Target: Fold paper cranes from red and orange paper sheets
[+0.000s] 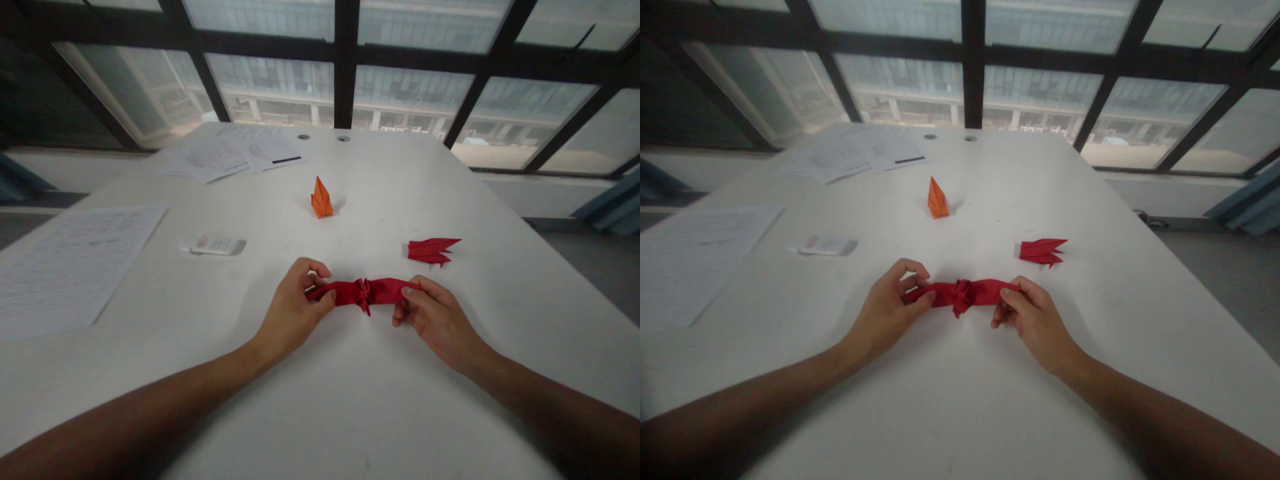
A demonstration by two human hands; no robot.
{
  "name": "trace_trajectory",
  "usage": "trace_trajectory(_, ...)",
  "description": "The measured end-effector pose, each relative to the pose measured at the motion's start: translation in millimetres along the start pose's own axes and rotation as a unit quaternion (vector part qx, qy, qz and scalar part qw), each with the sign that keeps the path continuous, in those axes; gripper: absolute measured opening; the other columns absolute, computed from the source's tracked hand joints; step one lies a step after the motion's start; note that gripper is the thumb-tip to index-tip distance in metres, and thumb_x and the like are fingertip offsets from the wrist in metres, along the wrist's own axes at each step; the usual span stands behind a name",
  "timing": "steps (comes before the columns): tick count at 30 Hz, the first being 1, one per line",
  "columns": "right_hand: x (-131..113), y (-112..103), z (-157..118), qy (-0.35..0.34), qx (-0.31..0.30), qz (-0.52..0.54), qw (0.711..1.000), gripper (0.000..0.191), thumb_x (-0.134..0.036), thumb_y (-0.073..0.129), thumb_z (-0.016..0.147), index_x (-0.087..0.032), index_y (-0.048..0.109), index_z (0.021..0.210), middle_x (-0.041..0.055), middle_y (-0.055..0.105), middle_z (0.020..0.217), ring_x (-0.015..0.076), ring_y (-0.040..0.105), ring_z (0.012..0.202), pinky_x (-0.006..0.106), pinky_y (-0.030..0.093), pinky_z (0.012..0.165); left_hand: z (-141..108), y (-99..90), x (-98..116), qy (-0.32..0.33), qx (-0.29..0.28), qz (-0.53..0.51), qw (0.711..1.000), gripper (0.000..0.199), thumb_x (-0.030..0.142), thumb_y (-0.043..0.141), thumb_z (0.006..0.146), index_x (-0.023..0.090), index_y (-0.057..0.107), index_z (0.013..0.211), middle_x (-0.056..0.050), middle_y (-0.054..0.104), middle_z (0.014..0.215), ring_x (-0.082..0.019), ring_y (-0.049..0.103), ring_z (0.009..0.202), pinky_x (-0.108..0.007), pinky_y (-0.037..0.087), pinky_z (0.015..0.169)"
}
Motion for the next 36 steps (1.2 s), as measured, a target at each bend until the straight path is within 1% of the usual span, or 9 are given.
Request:
trace_trajectory(5, -0.5, -8.5, 2.4, -0.014, 0.014, -0.087, 0.996, 0.027, -0.041, 0.075, 0.087, -0.022, 0.060, 0.076, -0.0017, 0.066, 0.062, 0.0169, 0.064, 0.056, 0.032, 0.048, 0.057, -3.1, 1.2, 9.3, 0.052, -0.002, 0.068, 0.996, 0.026, 0.015, 0.069, 0.079, 0.022, 0.055, 0.099, 0.002, 0.063, 0.088, -0.014, 0.068, 0.080, -0.026, 0.055, 0.073)
trace_trajectory(9, -1.4, -12.1, 5.7, -0.004, 0.020, -0.105, 0.994, 0.025, -0.041, 0.073, 0.087, -0.022, 0.059, 0.076, -0.0016, 0.065, 0.059, 0.0151, 0.059, 0.047, 0.029, 0.045, 0.045, 0.1, 6.0, -4.1, -0.005, -0.038, 0.019, 0.999, 0.030, 0.020, 0.069, 0.082, 0.024, 0.050, 0.104, 0.002, 0.067, 0.084, -0.013, 0.067, 0.072, -0.023, 0.049, 0.062)
trace_trajectory(13, -2.0, -15.3, 7.4, 0.013, 0.032, -0.078, 0.996, 0.025, -0.038, 0.076, 0.083, -0.022, 0.059, 0.074, -0.0019, 0.062, 0.057, 0.0143, 0.056, 0.047, 0.026, 0.042, 0.040, 4.4, 6.2, -10.0, -0.048, -0.046, -0.035, 0.997, 0.029, 0.018, 0.068, 0.082, 0.023, 0.049, 0.103, 0.006, 0.062, 0.065, -0.010, 0.057, 0.056, -0.019, 0.036, 0.053)
trace_trajectory(18, -5.8, -12.7, 8.5, 0.014, 0.031, -0.047, 0.998, 0.025, -0.039, 0.078, 0.080, -0.021, 0.062, 0.073, 0.0009, 0.066, 0.070, 0.0140, 0.058, 0.055, 0.027, 0.049, 0.043, 9.2, 2.5, -13.2, -0.046, -0.034, -0.092, 0.994, 0.027, 0.017, 0.069, 0.081, 0.021, 0.051, 0.101, 0.006, 0.061, 0.066, -0.010, 0.059, 0.061, -0.021, 0.041, 0.060)
trace_trajectory(21, -7.7, -11.1, 8.6, 0.009, 0.027, -0.039, 0.999, 0.025, -0.041, 0.076, 0.082, -0.020, 0.064, 0.075, 0.0027, 0.068, 0.081, 0.0143, 0.060, 0.059, 0.028, 0.051, 0.045, 13.0, -3.6, -19.3, -0.046, 0.002, -0.163, 0.985, 0.026, 0.018, 0.072, 0.080, 0.021, 0.053, 0.098, 0.004, 0.064, 0.076, -0.008, 0.060, 0.064, -0.021, 0.046, 0.063)
trace_trajectory(26, -7.1, -7.9, 7.6, 0.006, 0.012, -0.046, 0.999, 0.025, -0.041, 0.076, 0.081, -0.020, 0.064, 0.075, 0.0017, 0.067, 0.078, 0.0142, 0.059, 0.060, 0.027, 0.052, 0.046, 14.5, -17.2, -14.4, -0.016, 0.089, -0.278, 0.956, 0.032, 0.018, 0.078, 0.074, 0.020, 0.054, 0.096, 0.002, 0.063, 0.098, -0.010, 0.068, 0.081, -0.027, 0.059, 0.079)
trace_trajectory(29, -6.6, -6.4, 7.7, 0.003, 0.005, -0.048, 0.999, 0.024, -0.041, 0.076, 0.082, -0.020, 0.064, 0.076, 0.0013, 0.066, 0.078, 0.0142, 0.059, 0.061, 0.027, 0.052, 0.048, 10.6, -3.2, -7.8, -0.029, 0.022, -0.269, 0.963, 0.034, 0.023, 0.075, 0.081, 0.021, 0.055, 0.108, -0.002, 0.061, 0.118, -0.016, 0.072, 0.087, -0.036, 0.063, 0.081)
trace_trajectory(32, -6.2, -5.7, 8.5, 0.002, -0.002, -0.051, 0.999, 0.024, -0.041, 0.076, 0.082, -0.020, 0.064, 0.077, 0.0011, 0.066, 0.079, 0.0140, 0.059, 0.062, 0.028, 0.053, 0.049, 1.7, 12.6, -1.2, -0.024, -0.069, -0.206, 0.976, 0.037, 0.031, 0.069, 0.089, 0.025, 0.050, 0.120, -0.006, 0.058, 0.130, -0.017, 0.074, 0.078, -0.039, 0.064, 0.069)
trace_trajectory(36, -6.1, -5.7, 8.1, -0.003, -0.006, -0.065, 0.998, 0.024, -0.040, 0.076, 0.082, -0.021, 0.063, 0.078, 0.0009, 0.065, 0.079, 0.0139, 0.059, 0.062, 0.027, 0.053, 0.049, -11.7, 34.2, 4.4, 0.011, -0.190, -0.064, 0.980, 0.021, 0.033, 0.062, 0.095, 0.021, 0.052, 0.111, 0.000, 0.064, 0.083, -0.013, 0.065, 0.065, -0.027, 0.055, 0.061)
Point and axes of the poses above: each hand's wrist, its own z-axis towards the middle knuckle, its own y-axis out of the palm, x = y × z, the point moved 10 cm from there along z, towards the middle knuckle
